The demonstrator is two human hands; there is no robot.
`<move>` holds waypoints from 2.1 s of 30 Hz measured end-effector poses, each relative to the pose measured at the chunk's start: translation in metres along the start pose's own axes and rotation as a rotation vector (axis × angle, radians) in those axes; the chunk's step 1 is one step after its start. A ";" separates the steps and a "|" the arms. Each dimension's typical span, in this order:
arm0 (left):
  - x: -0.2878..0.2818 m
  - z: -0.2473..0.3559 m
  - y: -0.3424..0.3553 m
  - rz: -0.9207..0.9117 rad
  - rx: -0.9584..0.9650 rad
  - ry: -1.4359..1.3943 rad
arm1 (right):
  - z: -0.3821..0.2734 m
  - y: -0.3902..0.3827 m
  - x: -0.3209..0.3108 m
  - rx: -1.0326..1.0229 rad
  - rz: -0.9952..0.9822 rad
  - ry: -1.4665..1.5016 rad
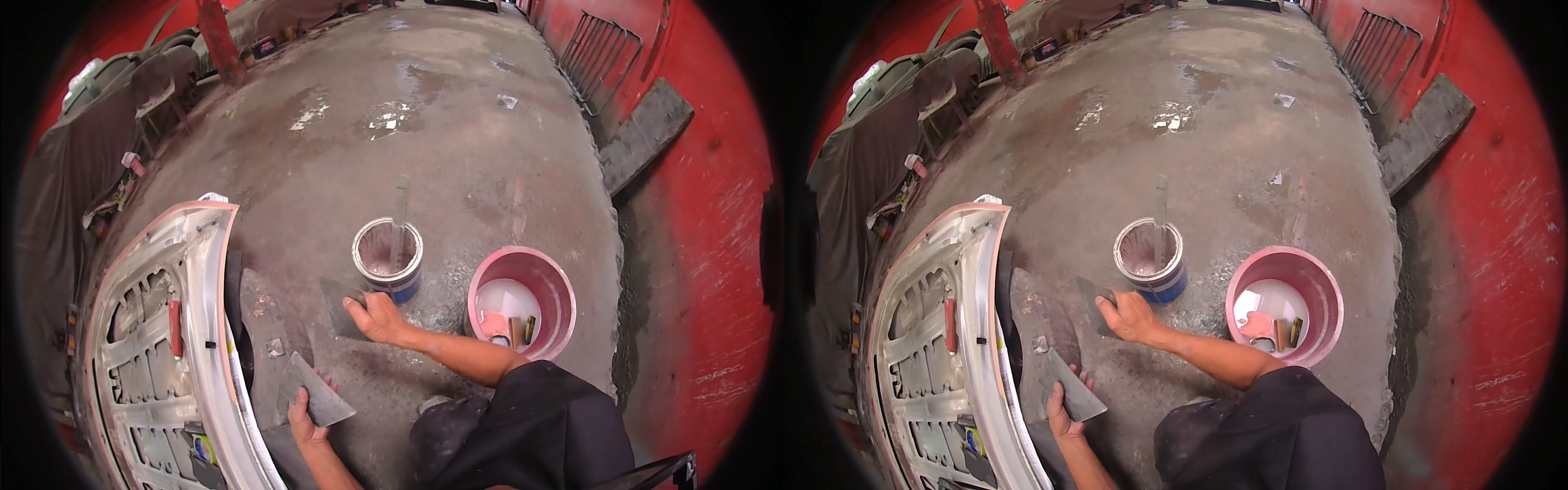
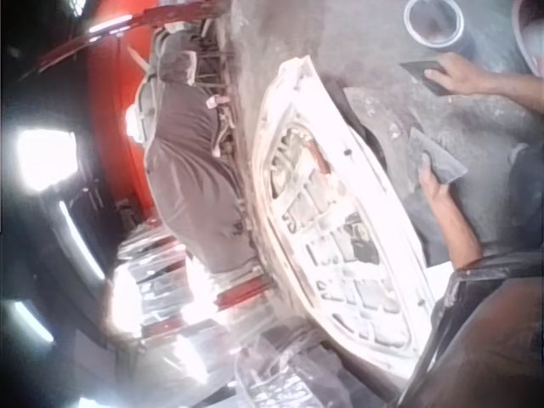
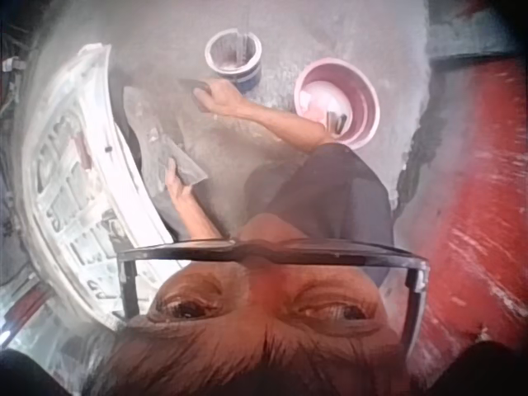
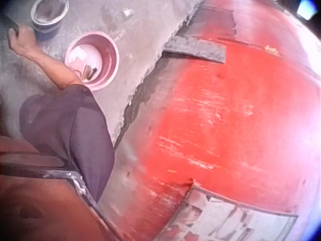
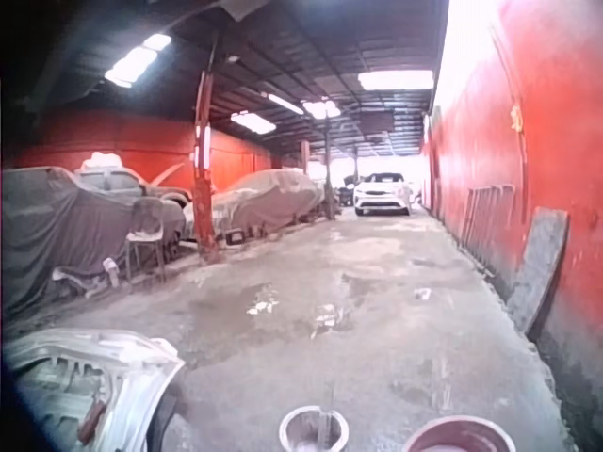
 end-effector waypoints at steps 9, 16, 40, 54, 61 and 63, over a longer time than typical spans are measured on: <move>-0.020 -0.032 0.017 -0.079 -0.020 -0.119 | 0.054 -0.028 0.101 0.256 -0.119 0.685; -0.019 -0.016 0.011 0.082 -0.018 0.130 | 0.073 -0.052 0.126 0.499 -0.354 0.675; 0.007 0.098 -0.042 0.172 0.308 0.873 | 0.087 -0.109 0.059 0.131 -0.234 0.026; -0.021 0.072 -0.023 0.393 0.307 0.413 | 0.160 0.120 -0.172 0.281 0.279 -0.143; -0.020 0.062 -0.018 0.387 0.280 0.491 | 0.134 0.142 -0.115 0.142 0.075 -0.203; -0.021 0.061 -0.017 0.425 0.267 0.520 | 0.096 0.120 -0.079 0.023 -0.120 -0.420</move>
Point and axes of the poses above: each hand's wrist, its own y-axis towards the middle knuckle, its own x-axis out of the palm, z = x × y, the point moved 9 cm from there along y, towards the middle knuckle, and after that the axes turned 4 degrees about -x, right-handed, at the moved point
